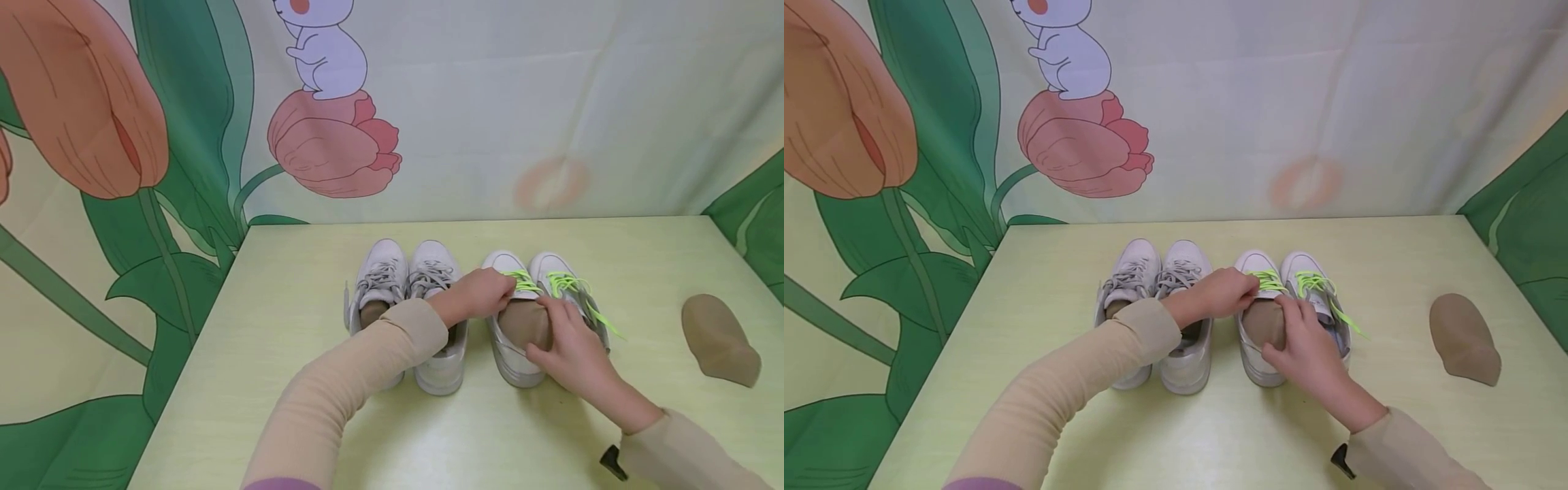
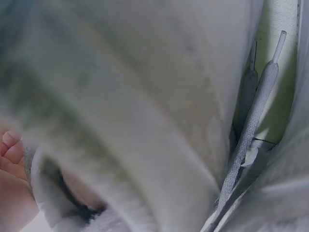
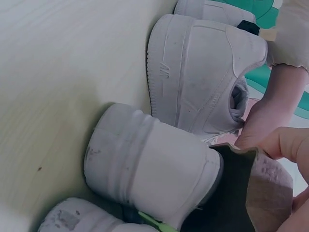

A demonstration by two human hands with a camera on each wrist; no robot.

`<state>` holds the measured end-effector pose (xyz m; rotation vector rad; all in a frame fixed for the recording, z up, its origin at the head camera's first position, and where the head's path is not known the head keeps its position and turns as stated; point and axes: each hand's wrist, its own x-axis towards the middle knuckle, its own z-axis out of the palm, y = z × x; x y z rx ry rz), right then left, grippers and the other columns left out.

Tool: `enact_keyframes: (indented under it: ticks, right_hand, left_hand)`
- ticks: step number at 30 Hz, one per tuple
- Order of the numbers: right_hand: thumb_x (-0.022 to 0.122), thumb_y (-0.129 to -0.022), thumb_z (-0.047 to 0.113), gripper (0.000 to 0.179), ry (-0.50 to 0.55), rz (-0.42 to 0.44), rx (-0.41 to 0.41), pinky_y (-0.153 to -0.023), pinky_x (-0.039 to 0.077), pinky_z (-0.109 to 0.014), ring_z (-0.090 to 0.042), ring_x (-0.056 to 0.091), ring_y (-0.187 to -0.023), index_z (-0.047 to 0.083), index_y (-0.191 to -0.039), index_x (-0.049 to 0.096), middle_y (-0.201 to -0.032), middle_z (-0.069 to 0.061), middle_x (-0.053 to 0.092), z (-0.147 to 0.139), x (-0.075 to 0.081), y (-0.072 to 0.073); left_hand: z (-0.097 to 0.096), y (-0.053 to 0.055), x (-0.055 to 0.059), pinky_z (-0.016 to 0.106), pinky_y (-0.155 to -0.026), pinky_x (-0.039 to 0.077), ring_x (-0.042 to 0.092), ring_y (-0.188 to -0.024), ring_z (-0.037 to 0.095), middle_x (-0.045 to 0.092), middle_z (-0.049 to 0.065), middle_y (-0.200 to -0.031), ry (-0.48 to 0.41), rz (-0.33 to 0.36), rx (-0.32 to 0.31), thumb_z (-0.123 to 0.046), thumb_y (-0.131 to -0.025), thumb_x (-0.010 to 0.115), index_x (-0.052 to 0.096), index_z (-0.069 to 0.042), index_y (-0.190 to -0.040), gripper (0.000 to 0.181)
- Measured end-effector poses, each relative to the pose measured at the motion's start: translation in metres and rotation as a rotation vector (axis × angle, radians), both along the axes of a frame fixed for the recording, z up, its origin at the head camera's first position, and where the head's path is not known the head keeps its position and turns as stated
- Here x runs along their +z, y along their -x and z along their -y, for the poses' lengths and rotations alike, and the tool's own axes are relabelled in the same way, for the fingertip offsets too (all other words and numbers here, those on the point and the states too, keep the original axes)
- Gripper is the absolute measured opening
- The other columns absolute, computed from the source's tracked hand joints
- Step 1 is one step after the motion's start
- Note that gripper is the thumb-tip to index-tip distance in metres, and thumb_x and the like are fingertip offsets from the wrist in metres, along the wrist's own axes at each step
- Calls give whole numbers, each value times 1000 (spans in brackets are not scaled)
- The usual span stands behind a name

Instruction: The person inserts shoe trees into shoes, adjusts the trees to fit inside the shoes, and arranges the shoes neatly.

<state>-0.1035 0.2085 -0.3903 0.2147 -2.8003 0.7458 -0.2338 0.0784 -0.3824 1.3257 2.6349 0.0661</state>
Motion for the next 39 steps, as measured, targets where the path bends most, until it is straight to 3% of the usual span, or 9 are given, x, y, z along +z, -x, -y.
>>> enact_keyframes:
  ticks: [4, 9, 17, 21, 32, 39]
  right_hand:
    - [65, -66, 15, 56, 2, -33, -59, -61, 43, -50, -38, 52, -85, 0, -115, 42, -109, -21, 43, 5, -3, 3]
    - [71, -66, 20, 56, 13, -125, -124, -56, 43, -52, -41, 51, -92, 0, -110, 43, -120, -22, 40, 11, -11, 6]
    - [80, -57, 27, 91, 39, -276, -184, -74, 41, -57, -44, 38, -114, -2, -128, 32, -134, -27, 29, 19, -27, 5]
    - [81, -55, 25, 93, 21, -342, -196, -75, 41, -57, -45, 39, -114, -1, -130, 33, -134, -29, 29, 21, -31, 4]
    - [76, -59, 16, 77, -44, -319, -206, -54, 43, -57, -44, 49, -95, 5, -125, 39, -135, -25, 27, 23, -29, 8]
    - [73, -60, 13, 69, -59, -274, -195, -50, 41, -56, -47, 50, -94, 7, -121, 42, -135, -25, 26, 24, -28, 13]
  left_hand:
    - [0, 0, 0, 20, -63, 38, 47, -68, 10, 58, -2, -81, -7, -1, 1, -16, -89, 47, 57, -12, -92, 12]
    - [1, 0, 0, 20, -62, 38, 47, -67, 10, 58, -3, -81, -13, 6, 4, -16, -89, 47, 57, -12, -92, 11]
    - [0, -1, -1, 21, -63, 40, 47, -67, 10, 59, -2, -81, -10, -7, 1, -18, -90, 46, 57, -12, -92, 12]
    - [0, -2, 0, 21, -63, 40, 48, -67, 10, 60, -2, -82, -8, -10, -1, -18, -90, 46, 57, -12, -93, 13]
    - [0, 0, -2, 19, -61, 38, 48, -67, 10, 60, -3, -83, -6, 15, 9, -17, -90, 46, 57, -12, -93, 12]
    - [0, 1, -3, 18, -59, 37, 48, -66, 10, 57, -3, -78, -19, 22, 6, -16, -90, 46, 57, -12, -92, 12]
